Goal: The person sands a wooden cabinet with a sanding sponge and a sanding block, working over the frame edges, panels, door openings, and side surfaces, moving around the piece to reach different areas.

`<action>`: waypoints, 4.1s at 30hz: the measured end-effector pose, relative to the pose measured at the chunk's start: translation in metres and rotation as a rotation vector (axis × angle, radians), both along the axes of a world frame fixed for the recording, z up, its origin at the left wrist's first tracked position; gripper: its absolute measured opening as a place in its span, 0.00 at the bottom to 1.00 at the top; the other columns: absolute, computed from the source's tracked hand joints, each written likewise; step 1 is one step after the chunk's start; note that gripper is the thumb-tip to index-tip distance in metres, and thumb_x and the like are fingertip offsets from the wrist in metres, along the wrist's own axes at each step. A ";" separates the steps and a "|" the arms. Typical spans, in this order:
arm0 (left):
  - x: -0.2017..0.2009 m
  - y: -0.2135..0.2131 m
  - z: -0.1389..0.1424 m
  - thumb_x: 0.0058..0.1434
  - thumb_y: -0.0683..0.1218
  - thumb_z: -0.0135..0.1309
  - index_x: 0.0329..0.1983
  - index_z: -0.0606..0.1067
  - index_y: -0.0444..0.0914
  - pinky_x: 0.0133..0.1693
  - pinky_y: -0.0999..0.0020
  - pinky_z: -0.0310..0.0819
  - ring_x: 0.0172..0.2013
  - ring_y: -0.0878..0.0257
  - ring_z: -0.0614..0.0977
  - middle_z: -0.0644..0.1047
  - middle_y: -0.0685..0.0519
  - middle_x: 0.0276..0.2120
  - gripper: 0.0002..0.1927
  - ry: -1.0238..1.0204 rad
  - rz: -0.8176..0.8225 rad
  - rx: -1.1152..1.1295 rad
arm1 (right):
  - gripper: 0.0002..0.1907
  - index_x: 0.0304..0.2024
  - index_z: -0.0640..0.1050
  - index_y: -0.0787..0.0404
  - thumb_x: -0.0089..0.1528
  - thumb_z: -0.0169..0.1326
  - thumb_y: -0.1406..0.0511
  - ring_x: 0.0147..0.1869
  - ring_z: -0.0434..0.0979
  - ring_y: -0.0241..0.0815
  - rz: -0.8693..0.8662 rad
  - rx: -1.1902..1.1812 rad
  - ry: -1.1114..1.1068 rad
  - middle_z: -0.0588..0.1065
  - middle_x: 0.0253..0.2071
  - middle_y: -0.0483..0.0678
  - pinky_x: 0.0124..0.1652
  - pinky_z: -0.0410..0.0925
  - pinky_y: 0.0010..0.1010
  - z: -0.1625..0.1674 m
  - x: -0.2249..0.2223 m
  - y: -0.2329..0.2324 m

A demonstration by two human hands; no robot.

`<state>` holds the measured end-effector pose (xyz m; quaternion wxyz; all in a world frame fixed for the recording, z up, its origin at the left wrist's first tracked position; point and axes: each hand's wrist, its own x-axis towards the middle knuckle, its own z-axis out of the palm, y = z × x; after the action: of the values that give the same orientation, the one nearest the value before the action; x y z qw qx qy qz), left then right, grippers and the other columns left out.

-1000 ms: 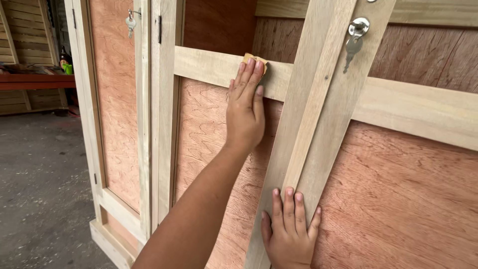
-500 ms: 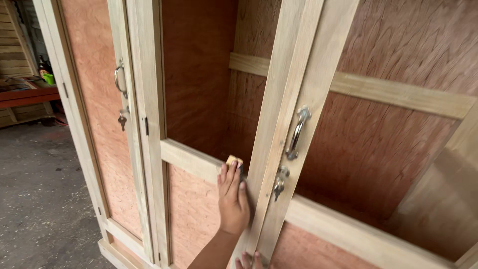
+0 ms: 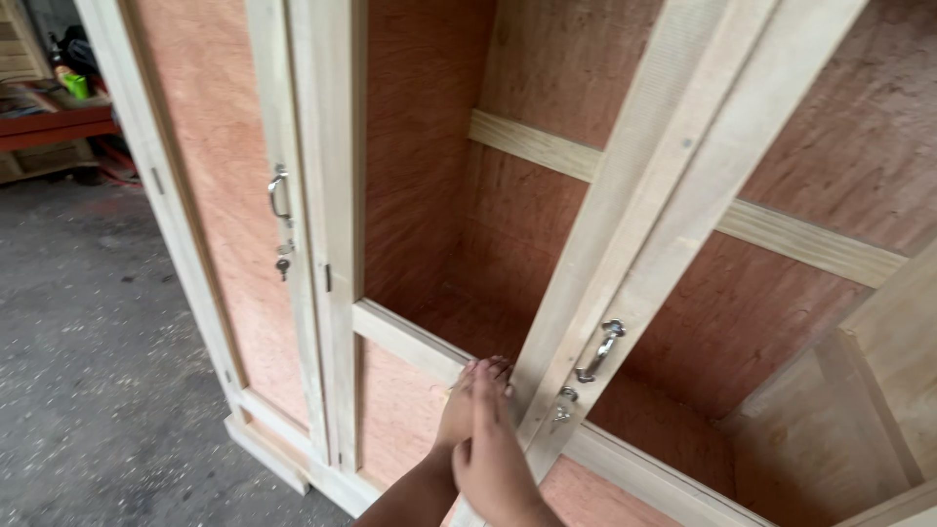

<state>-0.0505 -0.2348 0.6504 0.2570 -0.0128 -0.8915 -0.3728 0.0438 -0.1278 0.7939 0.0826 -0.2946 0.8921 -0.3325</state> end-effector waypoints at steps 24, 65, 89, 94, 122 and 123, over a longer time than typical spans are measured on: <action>-0.006 -0.097 0.008 0.59 0.42 0.48 0.57 0.77 0.35 0.65 0.42 0.54 0.54 0.49 0.77 0.79 0.43 0.51 0.22 0.223 0.243 -0.286 | 0.27 0.68 0.67 0.67 0.66 0.53 0.70 0.73 0.69 0.59 0.250 -0.632 0.783 0.68 0.71 0.60 0.70 0.64 0.44 0.038 -0.060 0.001; -0.017 0.078 0.235 0.74 0.47 0.42 0.44 0.75 0.34 0.34 0.57 0.73 0.28 0.51 0.78 0.76 0.45 0.27 0.14 0.552 -0.189 0.726 | 0.40 0.76 0.43 0.57 0.68 0.38 0.49 0.83 0.37 0.37 -0.473 -1.154 0.007 0.40 0.82 0.43 0.73 0.38 0.32 0.093 -0.061 0.066; 0.046 -0.185 0.267 0.65 0.55 0.55 0.55 0.73 0.39 0.57 0.54 0.69 0.56 0.45 0.76 0.77 0.43 0.53 0.20 0.368 0.247 0.100 | 0.24 0.64 0.69 0.67 0.72 0.42 0.57 0.51 0.73 0.43 -0.292 -1.492 -0.087 0.73 0.52 0.54 0.53 0.67 0.35 0.051 -0.094 -0.150; 0.011 -0.307 0.365 0.67 0.56 0.48 0.76 0.60 0.44 0.69 0.39 0.45 0.73 0.44 0.56 0.58 0.42 0.74 0.34 0.818 0.327 -0.427 | 0.23 0.59 0.73 0.67 0.75 0.41 0.55 0.51 0.77 0.50 -0.568 -1.025 0.172 0.78 0.48 0.65 0.53 0.72 0.40 0.075 -0.137 -0.230; -0.034 -0.352 0.356 0.68 0.57 0.47 0.76 0.62 0.51 0.70 0.36 0.38 0.75 0.50 0.55 0.57 0.45 0.75 0.33 0.907 0.087 -0.407 | 0.22 0.53 0.72 0.68 0.73 0.38 0.55 0.55 0.78 0.64 -0.790 -0.678 0.879 0.76 0.50 0.67 0.52 0.70 0.48 0.219 -0.123 -0.345; -0.033 -0.353 0.357 0.68 0.57 0.48 0.76 0.62 0.51 0.70 0.36 0.39 0.75 0.50 0.55 0.57 0.45 0.76 0.33 0.913 0.086 -0.411 | 0.27 0.60 0.65 0.72 0.73 0.39 0.53 0.55 0.75 0.67 -0.707 -0.774 0.986 0.73 0.51 0.69 0.50 0.68 0.50 0.245 -0.132 -0.341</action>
<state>-0.0837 -0.5874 1.0070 0.6281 -0.1880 -0.7429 -0.1349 -0.0880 -0.4689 1.0394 -0.5530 -0.1120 0.6856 -0.4600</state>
